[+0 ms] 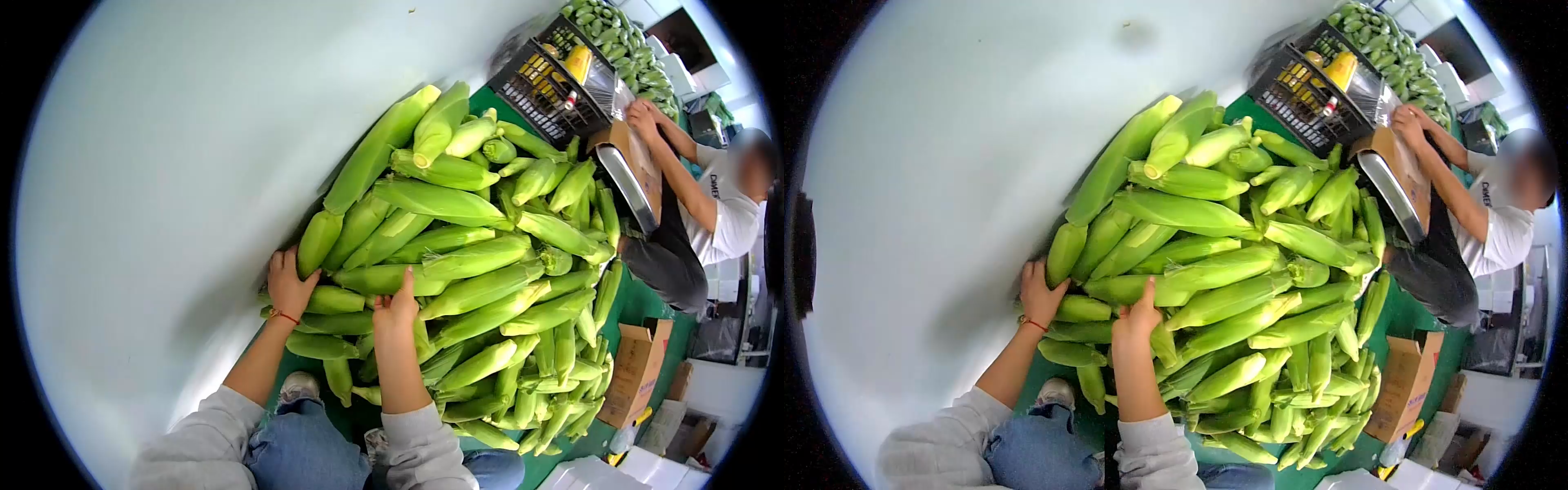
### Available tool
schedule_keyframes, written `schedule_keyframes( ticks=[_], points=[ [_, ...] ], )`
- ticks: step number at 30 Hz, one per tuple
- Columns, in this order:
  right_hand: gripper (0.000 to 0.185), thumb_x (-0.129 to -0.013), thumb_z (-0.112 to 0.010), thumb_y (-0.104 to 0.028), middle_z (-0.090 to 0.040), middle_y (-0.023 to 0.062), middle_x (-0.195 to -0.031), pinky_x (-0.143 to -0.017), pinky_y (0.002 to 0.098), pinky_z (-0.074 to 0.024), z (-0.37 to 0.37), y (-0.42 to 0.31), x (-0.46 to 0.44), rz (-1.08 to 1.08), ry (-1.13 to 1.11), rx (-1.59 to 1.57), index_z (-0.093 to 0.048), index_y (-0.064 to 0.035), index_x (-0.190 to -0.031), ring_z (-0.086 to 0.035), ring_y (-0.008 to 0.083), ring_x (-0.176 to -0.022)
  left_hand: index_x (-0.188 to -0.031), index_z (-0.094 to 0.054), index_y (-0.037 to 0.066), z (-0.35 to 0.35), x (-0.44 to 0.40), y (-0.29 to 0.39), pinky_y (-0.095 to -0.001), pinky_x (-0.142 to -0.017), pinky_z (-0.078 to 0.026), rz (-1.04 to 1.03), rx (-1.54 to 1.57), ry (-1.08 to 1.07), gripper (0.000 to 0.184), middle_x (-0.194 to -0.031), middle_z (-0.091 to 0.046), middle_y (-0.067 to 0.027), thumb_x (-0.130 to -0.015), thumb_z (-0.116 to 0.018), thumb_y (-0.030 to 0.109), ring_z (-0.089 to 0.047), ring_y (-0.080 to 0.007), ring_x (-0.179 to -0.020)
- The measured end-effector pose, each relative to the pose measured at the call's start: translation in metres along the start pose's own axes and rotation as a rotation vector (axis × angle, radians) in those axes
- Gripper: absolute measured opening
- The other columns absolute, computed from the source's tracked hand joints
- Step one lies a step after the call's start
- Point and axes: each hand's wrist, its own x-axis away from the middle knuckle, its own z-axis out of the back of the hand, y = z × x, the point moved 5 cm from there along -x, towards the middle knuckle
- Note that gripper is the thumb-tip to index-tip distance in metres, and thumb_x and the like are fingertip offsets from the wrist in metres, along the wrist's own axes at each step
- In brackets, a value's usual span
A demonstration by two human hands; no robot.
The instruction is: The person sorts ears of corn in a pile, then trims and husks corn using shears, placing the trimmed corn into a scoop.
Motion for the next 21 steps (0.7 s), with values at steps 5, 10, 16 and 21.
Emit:
schedule_keyframes(
  ticks=[5,10,16,21],
  points=[
    [0.05,-0.077,-0.071,-0.045,-0.056,0.0059,-0.099,-0.077,0.034,-0.0409,-0.001,-0.001,0.005,-0.082,-0.039,0.072,-0.053,-0.0106,-0.11,-0.05,0.0183,-0.083,-0.124,-0.048,0.005,0.033,0.028,0.019,-0.0405,-0.097,-0.04,-0.287,0.298,-0.152,0.063,-0.122,-0.05,-0.0174,-0.068,-0.076,0.015,-0.045,-0.0359,-0.119],
    [0.073,-0.077,-0.062,-0.054,-0.047,0.0102,-0.129,-0.102,0.0447,-0.0315,0.054,0.008,0.077,0.092,-0.513,0.002,-0.039,-0.009,-0.13,-0.043,0.0275,-0.12,-0.134,-0.036,0.0,0.082,0.054,0.085,-0.0394,-0.093,-0.043,-0.474,0.541,-0.376,0.072,-0.122,-0.052,-0.0224,-0.074,-0.072,0.017,-0.054,-0.0357,-0.11],
    [0.084,-0.078,-0.046,-0.069,-0.04,0.0113,-0.136,-0.105,0.0477,-0.033,0.065,-0.091,0.138,0.674,-0.629,-0.031,-0.033,-0.0124,-0.138,-0.038,0.0295,-0.127,-0.14,-0.022,-0.002,0.041,0.073,0.203,-0.0413,-0.093,-0.044,-0.755,0.583,-0.751,0.067,-0.133,-0.042,-0.0272,-0.09,-0.055,0.029,-0.054,-0.037,-0.112],
    [0.069,-0.08,-0.05,-0.064,-0.046,0.0172,-0.129,-0.097,0.0582,-0.0388,0.039,-0.237,0.105,0.575,-0.815,-0.373,-0.046,-0.0132,-0.126,-0.046,0.0387,-0.117,-0.144,-0.026,0.018,0.043,0.071,0.264,-0.0444,-0.096,-0.041,-1.08,0.3,-0.548,0.058,-0.14,-0.03,-0.0266,-0.094,-0.044,0.04,-0.05,-0.0415,-0.113]
  ],
)
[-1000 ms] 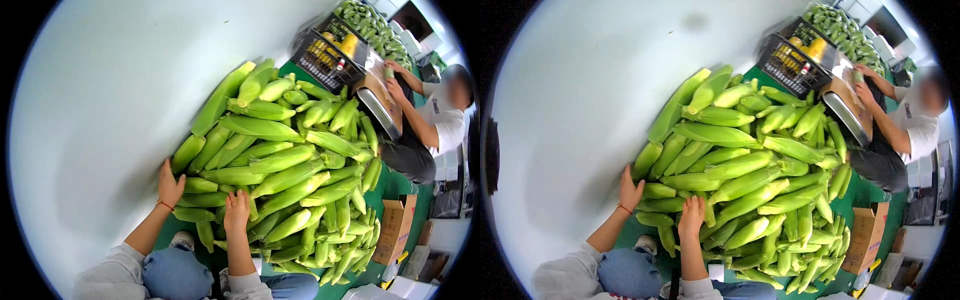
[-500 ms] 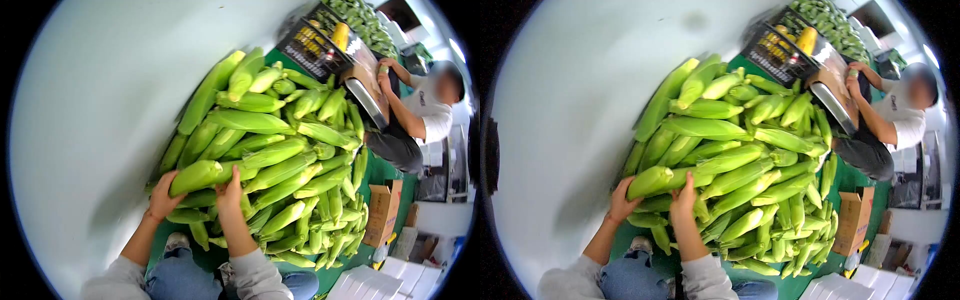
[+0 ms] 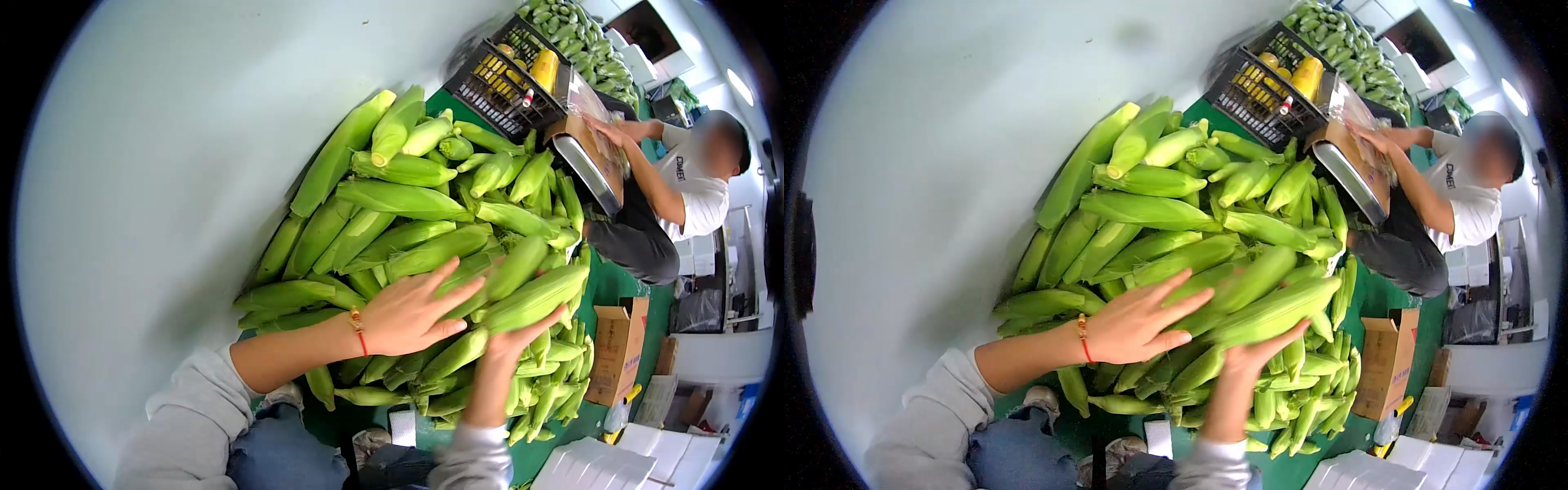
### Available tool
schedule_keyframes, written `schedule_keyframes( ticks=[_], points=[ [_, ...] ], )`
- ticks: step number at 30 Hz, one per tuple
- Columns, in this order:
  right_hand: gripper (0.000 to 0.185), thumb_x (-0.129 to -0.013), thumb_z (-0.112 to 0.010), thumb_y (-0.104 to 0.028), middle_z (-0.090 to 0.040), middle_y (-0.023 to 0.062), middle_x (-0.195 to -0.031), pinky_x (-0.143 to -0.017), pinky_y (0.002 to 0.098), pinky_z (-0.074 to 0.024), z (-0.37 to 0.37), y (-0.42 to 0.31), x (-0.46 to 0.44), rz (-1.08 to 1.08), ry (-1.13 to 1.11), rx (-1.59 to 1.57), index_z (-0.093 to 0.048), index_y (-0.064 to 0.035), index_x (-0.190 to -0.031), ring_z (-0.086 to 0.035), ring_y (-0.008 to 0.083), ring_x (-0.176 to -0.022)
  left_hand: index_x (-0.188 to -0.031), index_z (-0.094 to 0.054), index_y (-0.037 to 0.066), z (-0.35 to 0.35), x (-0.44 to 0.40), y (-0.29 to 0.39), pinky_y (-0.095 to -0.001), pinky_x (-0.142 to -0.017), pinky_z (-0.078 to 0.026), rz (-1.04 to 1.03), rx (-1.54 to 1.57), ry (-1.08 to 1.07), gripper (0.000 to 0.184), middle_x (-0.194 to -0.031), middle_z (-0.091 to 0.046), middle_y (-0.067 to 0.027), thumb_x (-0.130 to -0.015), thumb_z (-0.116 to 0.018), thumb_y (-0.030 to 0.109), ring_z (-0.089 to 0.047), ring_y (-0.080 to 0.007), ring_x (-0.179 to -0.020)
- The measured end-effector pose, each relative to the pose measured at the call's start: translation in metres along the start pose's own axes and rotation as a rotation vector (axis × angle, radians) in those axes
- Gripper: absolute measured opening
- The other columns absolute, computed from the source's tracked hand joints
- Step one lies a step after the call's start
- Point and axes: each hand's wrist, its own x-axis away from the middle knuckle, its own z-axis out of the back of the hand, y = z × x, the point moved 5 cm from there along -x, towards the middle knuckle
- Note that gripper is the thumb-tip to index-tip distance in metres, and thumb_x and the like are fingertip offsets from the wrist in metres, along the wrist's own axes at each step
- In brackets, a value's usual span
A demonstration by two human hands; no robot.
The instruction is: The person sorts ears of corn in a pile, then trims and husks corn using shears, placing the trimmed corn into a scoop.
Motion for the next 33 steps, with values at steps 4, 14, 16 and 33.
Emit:
schedule_keyframes(
  ticks=[4,14,16,33],
  points=[
    [0.073,-0.085,-0.046,-0.06,-0.032,0.0164,-0.138,-0.099,0.0615,-0.0353,0.037,-0.071,-0.104,0.116,0.228,0.198,-0.025,-0.0172,-0.14,-0.035,0.0357,-0.126,-0.136,-0.036,0.003,0.054,0.032,-0.059,-0.0515,-0.104,-0.026,0.308,-0.337,0.409,0.07,-0.138,-0.031,-0.026,-0.077,-0.065,0.027,-0.033,-0.0431,-0.125],
    [0.074,-0.084,-0.059,-0.051,-0.04,0.0186,-0.136,-0.1,0.0383,-0.0367,-0.071,0.147,-0.127,0.124,-0.235,1.361,-0.036,-0.0053,-0.138,-0.045,0.0276,-0.121,-0.137,-0.028,0.0,0.073,0.044,-0.185,-0.0446,-0.084,-0.045,0.772,-0.39,0.514,0.074,-0.113,-0.052,-0.0245,-0.081,-0.065,0.031,-0.054,-0.0417,-0.1],
    [0.092,-0.076,-0.068,-0.049,-0.039,0.0286,-0.134,-0.099,0.0422,-0.0366,-0.112,0.204,-0.142,0.028,-0.301,1.516,-0.025,-0.0022,-0.142,-0.042,0.0339,-0.121,-0.131,-0.035,0.0,0.083,0.042,-0.191,-0.0438,-0.082,-0.046,0.802,-0.369,0.444,0.067,-0.108,-0.057,-0.0228,-0.08,-0.065,0.033,-0.057,-0.0399,-0.095],
    [0.057,-0.083,-0.061,-0.028,-0.045,0.0102,-0.123,-0.101,0.046,-0.034,0.008,0.206,-0.009,-0.322,0.267,0.203,-0.034,-0.0082,-0.129,-0.044,0.026,-0.113,-0.111,-0.048,-0.005,0.085,-0.065,-0.184,-0.0371,-0.08,-0.046,0.429,0.204,0.11,0.061,-0.099,-0.061,-0.0237,-0.075,-0.068,0.041,-0.061,-0.0322,-0.091]
  ],
)
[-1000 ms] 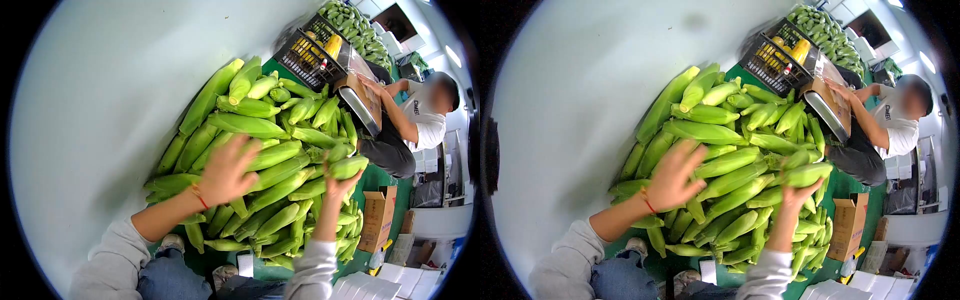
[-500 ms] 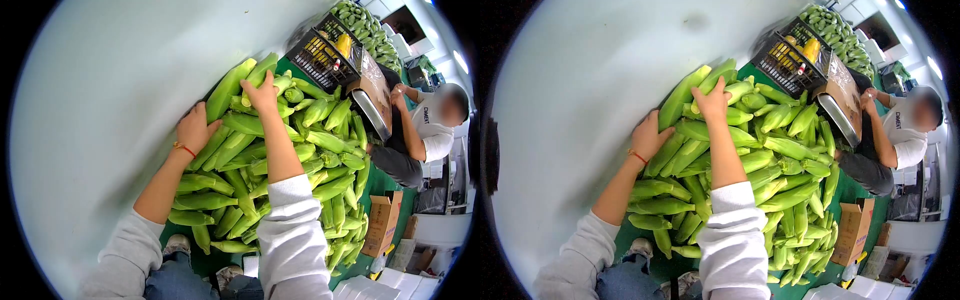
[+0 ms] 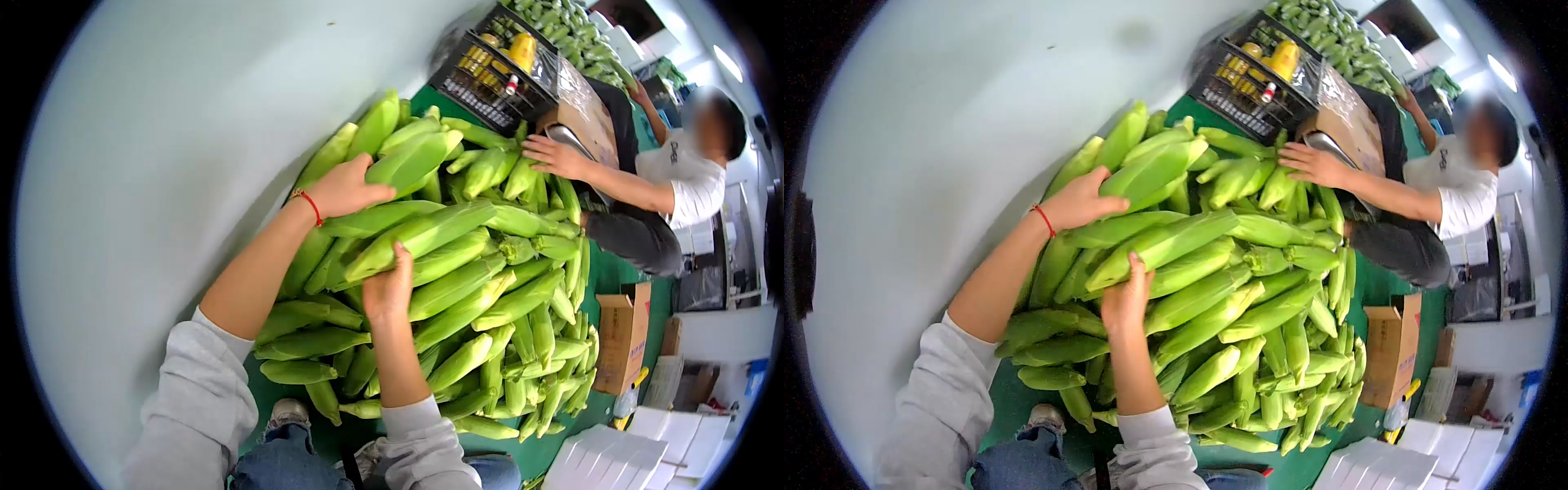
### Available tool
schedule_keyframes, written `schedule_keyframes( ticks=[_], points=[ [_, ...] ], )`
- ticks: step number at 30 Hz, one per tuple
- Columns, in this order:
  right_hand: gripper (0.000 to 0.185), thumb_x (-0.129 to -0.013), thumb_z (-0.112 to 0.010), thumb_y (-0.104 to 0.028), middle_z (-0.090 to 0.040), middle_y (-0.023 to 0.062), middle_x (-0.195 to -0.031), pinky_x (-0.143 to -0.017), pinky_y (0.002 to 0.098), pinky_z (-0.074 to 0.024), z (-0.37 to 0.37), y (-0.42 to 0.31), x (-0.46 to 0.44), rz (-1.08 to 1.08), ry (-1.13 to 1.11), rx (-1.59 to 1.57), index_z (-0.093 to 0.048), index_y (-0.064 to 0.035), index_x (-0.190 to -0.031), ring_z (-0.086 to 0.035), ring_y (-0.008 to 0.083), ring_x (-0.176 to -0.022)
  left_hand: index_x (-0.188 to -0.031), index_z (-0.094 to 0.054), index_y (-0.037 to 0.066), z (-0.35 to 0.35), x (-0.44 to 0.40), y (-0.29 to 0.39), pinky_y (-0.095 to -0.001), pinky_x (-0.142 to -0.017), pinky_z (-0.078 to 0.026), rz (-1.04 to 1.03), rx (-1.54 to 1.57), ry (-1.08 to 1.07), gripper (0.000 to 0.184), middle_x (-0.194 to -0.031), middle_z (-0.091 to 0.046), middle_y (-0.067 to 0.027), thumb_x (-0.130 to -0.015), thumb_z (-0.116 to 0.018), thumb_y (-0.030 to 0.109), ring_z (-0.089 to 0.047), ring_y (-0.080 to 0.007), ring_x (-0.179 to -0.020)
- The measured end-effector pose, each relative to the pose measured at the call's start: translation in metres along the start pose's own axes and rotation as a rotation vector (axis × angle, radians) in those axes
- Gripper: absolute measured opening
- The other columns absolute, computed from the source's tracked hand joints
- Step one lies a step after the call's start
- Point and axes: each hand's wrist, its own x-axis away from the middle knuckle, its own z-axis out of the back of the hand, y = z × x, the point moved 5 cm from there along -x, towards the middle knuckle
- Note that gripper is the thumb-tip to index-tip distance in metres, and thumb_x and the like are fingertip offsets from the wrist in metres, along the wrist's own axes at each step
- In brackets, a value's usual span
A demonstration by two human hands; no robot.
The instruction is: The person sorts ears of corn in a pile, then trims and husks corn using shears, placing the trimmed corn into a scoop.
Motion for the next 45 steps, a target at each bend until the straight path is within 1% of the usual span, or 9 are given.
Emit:
schedule_keyframes(
  ticks=[5,13,16,20,24,29,34,39,45],
  points=[
    [0.066,-0.089,-0.053,-0.046,-0.034,0.0128,-0.138,-0.109,0.0479,-0.0216,-0.006,0.01,0.003,-0.101,0.026,-0.062,-0.023,-0.0131,-0.137,-0.031,0.028,-0.128,-0.113,-0.047,-0.001,-0.009,0.004,0.004,-0.0352,-0.084,-0.044,-0.064,-0.075,-0.174,0.061,-0.108,-0.058,-0.0205,-0.073,-0.07,0.039,-0.058,-0.0264,-0.098],
    [0.062,-0.087,-0.052,-0.044,-0.043,0.01,-0.131,-0.104,0.0444,-0.0316,0.039,0.005,0.072,0.075,0.013,-0.158,-0.033,-0.0071,-0.134,-0.041,0.0286,-0.122,-0.116,-0.048,0.004,-0.046,0.118,-0.005,-0.0393,-0.104,-0.029,-0.051,0.336,-0.036,0.062,-0.121,-0.047,-0.0115,-0.067,-0.079,0.027,-0.035,-0.028,-0.127],
    [0.072,-0.079,-0.061,-0.042,-0.046,0.0123,-0.124,-0.098,0.0418,-0.0399,0.049,-0.048,0.104,0.245,0.055,-0.052,-0.033,-0.0043,-0.133,-0.046,0.0269,-0.117,-0.115,-0.049,0.003,-0.069,0.124,0.05,-0.0429,-0.106,-0.027,-0.209,0.343,-0.036,0.062,-0.122,-0.045,-0.0158,-0.067,-0.079,0.028,-0.031,-0.0346,-0.13],
    [0.066,-0.089,-0.043,-0.051,-0.045,0.0148,-0.127,-0.097,0.0436,-0.0417,0.042,-0.174,0.069,0.511,0.042,0.052,-0.028,-0.0105,-0.139,-0.044,0.0277,-0.119,-0.117,-0.048,0.001,-0.123,0.046,0.137,-0.0409,-0.103,-0.032,-0.503,0.257,0.054,0.061,-0.124,-0.046,-0.0187,-0.071,-0.077,0.029,-0.042,-0.0311,-0.121],
    [0.065,-0.089,-0.043,-0.056,-0.043,0.0118,-0.128,-0.099,0.0487,-0.0368,0.072,-0.293,-0.016,0.327,0.119,0.224,-0.036,-0.009,-0.133,-0.045,0.0301,-0.115,-0.123,-0.045,-0.004,-0.178,-0.04,0.178,-0.0385,-0.097,-0.039,-0.391,0.276,-0.053,0.06,-0.122,-0.049,-0.0211,-0.078,-0.068,0.029,-0.049,-0.0334,-0.112],
    [0.053,-0.093,-0.05,-0.036,-0.037,0.0178,-0.131,-0.102,0.0472,-0.0355,0.115,-0.35,-0.056,0.347,0.377,0.405,-0.035,-0.0069,-0.134,-0.04,0.0317,-0.119,-0.126,-0.045,0.001,-0.159,0.076,0.156,-0.0402,-0.097,-0.04,-0.645,0.307,0.123,0.049,-0.123,-0.051,-0.0187,-0.083,-0.062,0.017,-0.05,-0.034,-0.113],
    [0.042,-0.093,-0.049,-0.03,-0.051,0.0139,-0.123,-0.094,0.0413,-0.0404,0.082,-0.238,0.058,1.04,0.24,0.839,-0.047,-0.0026,-0.125,-0.048,0.0257,-0.115,-0.121,-0.05,0.004,-0.109,0.255,-0.023,-0.0448,-0.098,-0.035,-0.177,-0.142,0.108,0.047,-0.118,-0.053,-0.0141,-0.078,-0.066,0.015,-0.046,-0.033,-0.115],
    [0.009,-0.09,-0.054,-0.012,-0.052,0.0057,-0.086,-0.071,0.027,-0.0429,0.134,-0.001,0.131,0.336,0.171,0.924,-0.05,-0.0051,-0.094,-0.05,0.0143,-0.078,-0.126,-0.045,0.005,-0.06,0.313,-0.114,-0.0453,-0.099,-0.035,0.246,-0.562,0.169,0.065,-0.129,-0.044,-0.0177,-0.073,-0.072,0.03,-0.043,-0.0358,-0.117],
    [0.065,-0.083,-0.068,-0.016,-0.045,0.011,-0.11,-0.086,0.0307,-0.0427,0.14,0.141,0.174,-0.305,0.188,0.659,-0.025,-0.0017,-0.129,-0.05,0.0196,-0.099,-0.12,-0.049,0.002,-0.049,0.255,-0.148,-0.0385,-0.093,-0.041,0.497,-0.449,-0.165,0.067,-0.128,-0.046,-0.0176,-0.067,-0.076,0.035,-0.045,-0.0324,-0.117]
  ],
)
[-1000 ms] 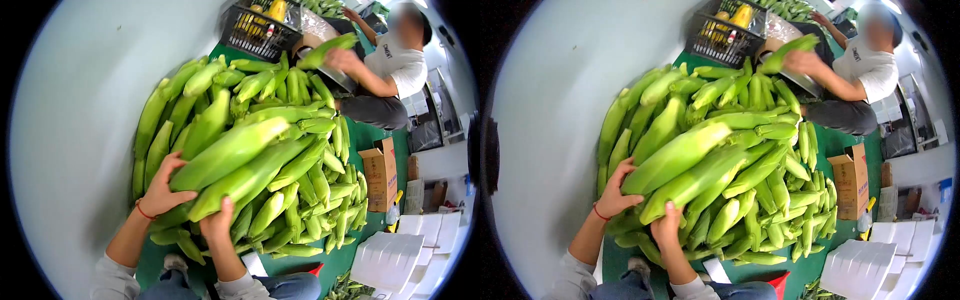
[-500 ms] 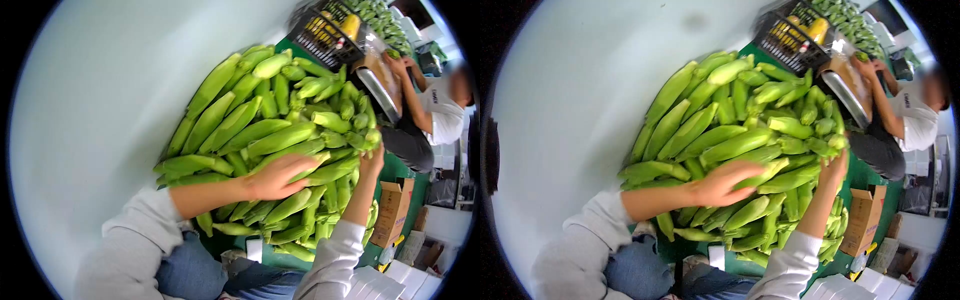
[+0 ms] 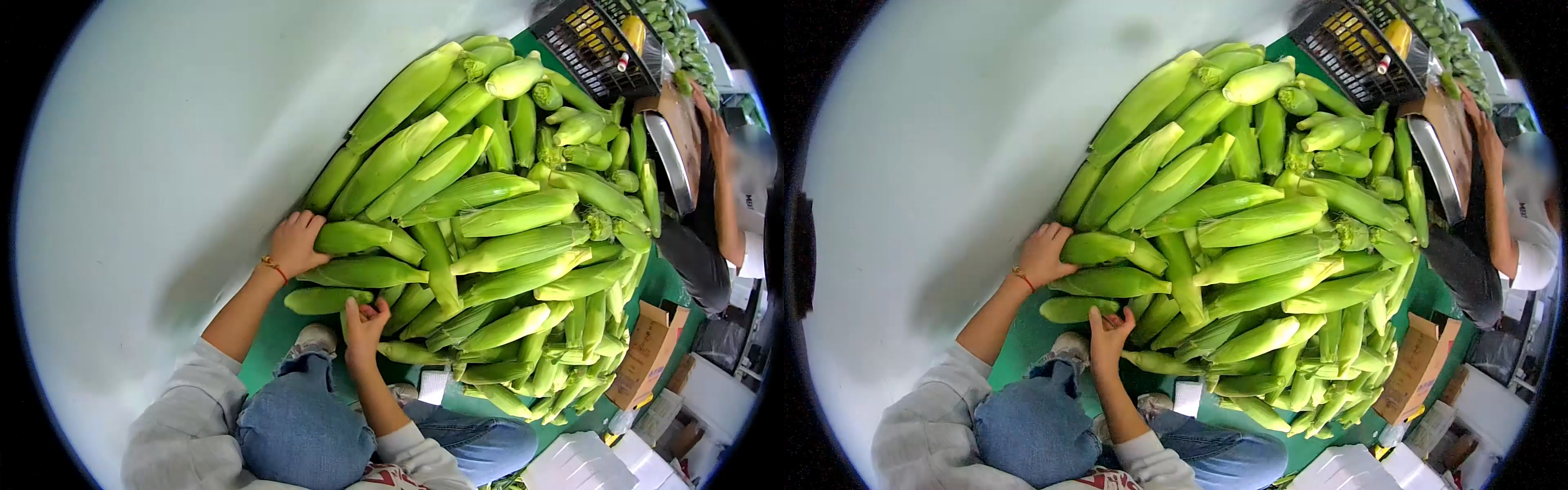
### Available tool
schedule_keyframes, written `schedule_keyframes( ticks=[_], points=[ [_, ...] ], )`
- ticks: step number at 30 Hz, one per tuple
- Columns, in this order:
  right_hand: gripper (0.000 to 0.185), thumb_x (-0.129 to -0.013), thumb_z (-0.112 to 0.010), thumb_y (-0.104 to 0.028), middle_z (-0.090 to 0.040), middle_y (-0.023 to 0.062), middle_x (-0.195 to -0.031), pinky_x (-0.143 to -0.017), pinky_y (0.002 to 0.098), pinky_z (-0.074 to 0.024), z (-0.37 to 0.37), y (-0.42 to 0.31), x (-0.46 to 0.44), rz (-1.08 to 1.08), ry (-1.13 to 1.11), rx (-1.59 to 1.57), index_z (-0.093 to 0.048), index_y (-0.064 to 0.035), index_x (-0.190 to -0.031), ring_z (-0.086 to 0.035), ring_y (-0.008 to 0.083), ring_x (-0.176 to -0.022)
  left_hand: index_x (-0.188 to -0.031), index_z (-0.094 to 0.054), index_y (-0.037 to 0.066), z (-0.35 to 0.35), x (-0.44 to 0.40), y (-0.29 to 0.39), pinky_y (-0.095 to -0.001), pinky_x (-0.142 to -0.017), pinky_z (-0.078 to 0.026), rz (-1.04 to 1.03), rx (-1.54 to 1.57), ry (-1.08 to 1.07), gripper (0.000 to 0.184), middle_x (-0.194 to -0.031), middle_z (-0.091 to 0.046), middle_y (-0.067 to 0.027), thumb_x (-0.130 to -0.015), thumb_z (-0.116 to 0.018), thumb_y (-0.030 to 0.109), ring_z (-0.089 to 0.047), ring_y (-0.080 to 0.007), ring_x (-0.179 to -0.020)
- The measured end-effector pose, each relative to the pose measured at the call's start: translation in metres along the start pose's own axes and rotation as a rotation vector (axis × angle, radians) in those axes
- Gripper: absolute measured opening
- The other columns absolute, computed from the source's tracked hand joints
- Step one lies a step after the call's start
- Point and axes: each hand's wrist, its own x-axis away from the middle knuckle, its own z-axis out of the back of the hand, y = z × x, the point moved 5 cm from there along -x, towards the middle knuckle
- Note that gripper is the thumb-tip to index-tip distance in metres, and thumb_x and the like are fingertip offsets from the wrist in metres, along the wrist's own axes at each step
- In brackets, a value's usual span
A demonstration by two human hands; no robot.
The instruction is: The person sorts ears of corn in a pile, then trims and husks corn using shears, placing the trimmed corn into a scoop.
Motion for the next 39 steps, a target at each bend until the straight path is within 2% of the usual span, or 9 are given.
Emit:
schedule_keyframes(
  ticks=[3,6,9,12,14,18,23,32,39],
  points=[
    [0.08,-0.081,-0.07,-0.023,-0.041,0.0134,-0.113,-0.087,0.0345,-0.0437,0.004,0.039,-0.01,0.055,0.013,-0.078,-0.016,0.0002,-0.135,-0.05,0.0233,-0.099,-0.108,-0.056,0.0,-0.01,0.017,0.001,-0.0388,-0.091,-0.041,-0.02,0.459,-0.175,0.062,-0.12,-0.051,-0.0176,-0.064,-0.077,0.039,-0.048,-0.0316,-0.114],
    [0.066,-0.08,-0.071,-0.024,-0.037,0.0178,-0.122,-0.089,0.0367,-0.0426,-0.011,0.045,-0.02,0.209,-0.07,0.188,-0.034,0.0034,-0.128,-0.048,0.0283,-0.106,-0.11,-0.055,0.001,-0.025,0.019,0.021,-0.0379,-0.092,-0.04,-0.422,0.414,-0.136,0.063,-0.118,-0.052,-0.0188,-0.065,-0.077,0.039,-0.048,-0.0304,-0.113],
    [0.056,-0.08,-0.069,-0.021,-0.044,0.0181,-0.114,-0.088,0.0397,-0.0414,-0.018,0.017,-0.019,0.56,0.002,0.319,-0.042,-0.0011,-0.125,-0.049,0.0355,-0.099,-0.118,-0.052,0.001,-0.022,0.0,0.042,-0.0361,-0.099,-0.036,-0.44,0.32,-0.52,0.07,-0.123,-0.048,-0.0184,-0.066,-0.078,0.039,-0.045,-0.0307,-0.117],
    [0.048,-0.085,-0.065,-0.019,-0.052,0.0156,-0.106,-0.087,0.0364,-0.0435,0.013,0.018,-0.011,0.398,-0.117,0.463,-0.042,-0.003,-0.124,-0.053,0.0273,-0.103,-0.125,-0.049,0.0,-0.034,-0.013,0.024,-0.0357,-0.102,-0.033,-0.476,0.399,-0.627,0.079,-0.124,-0.048,-0.0161,-0.067,-0.077,0.044,-0.042,-0.029,-0.12],
    [0.042,-0.09,-0.06,-0.021,-0.052,0.0137,-0.111,-0.084,0.0335,-0.0462,0.038,0.025,-0.019,0.278,-0.093,-0.021,-0.041,-0.003,-0.122,-0.054,0.0214,-0.102,-0.13,-0.046,0.001,-0.031,-0.013,0.037,-0.0377,-0.104,-0.031,-0.495,0.479,-0.772,0.084,-0.126,-0.047,-0.0175,-0.068,-0.076,0.048,-0.04,-0.0292,-0.122],
    [0.037,-0.096,-0.05,-0.022,-0.05,0.01,-0.113,-0.087,0.0349,-0.0441,0.033,-0.036,-0.024,0.299,0.007,-0.342,-0.035,-0.0043,-0.124,-0.05,0.0193,-0.105,-0.129,-0.051,0.01,-0.047,-0.005,0.054,-0.0398,-0.105,-0.029,-0.422,0.173,-0.665,0.076,-0.131,-0.039,-0.02,-0.068,-0.076,0.048,-0.034,-0.0328,-0.126],
    [0.041,-0.096,-0.048,-0.019,-0.046,0.0099,-0.125,-0.093,0.0348,-0.04,0.068,-0.083,0.026,0.323,0.142,-0.654,-0.032,-0.0053,-0.132,-0.047,0.0201,-0.111,-0.125,-0.054,0.007,-0.036,0.035,0.111,-0.0417,-0.102,-0.033,-0.573,0.534,-0.574,0.075,-0.131,-0.034,-0.0214,-0.064,-0.081,0.043,-0.036,-0.0358,-0.122],
    [0.07,-0.092,-0.048,-0.048,-0.027,0.0141,-0.144,-0.097,0.0562,-0.0362,0.29,-0.344,0.033,0.731,0.362,-0.598,-0.011,-0.0202,-0.145,-0.035,0.0351,-0.126,-0.134,-0.038,0.001,0.05,0.01,0.473,-0.0395,-0.102,-0.035,-0.923,0.218,-0.254,0.073,-0.131,-0.042,-0.0246,-0.084,-0.056,0.053,-0.042,-0.0377,-0.122],
    [0.082,-0.076,-0.048,-0.074,-0.001,0.0182,-0.152,-0.107,0.0545,-0.0233,0.371,-0.411,-0.084,0.519,0.566,0.551,-0.025,-0.033,-0.144,-0.004,0.0439,-0.138,-0.132,-0.043,0.004,0.102,0.035,0.439,-0.037,-0.098,-0.04,-0.921,0.355,-0.095,0.054,-0.131,-0.046,-0.0174,-0.09,-0.055,0.036,-0.048,-0.0283,-0.118]
  ],
)
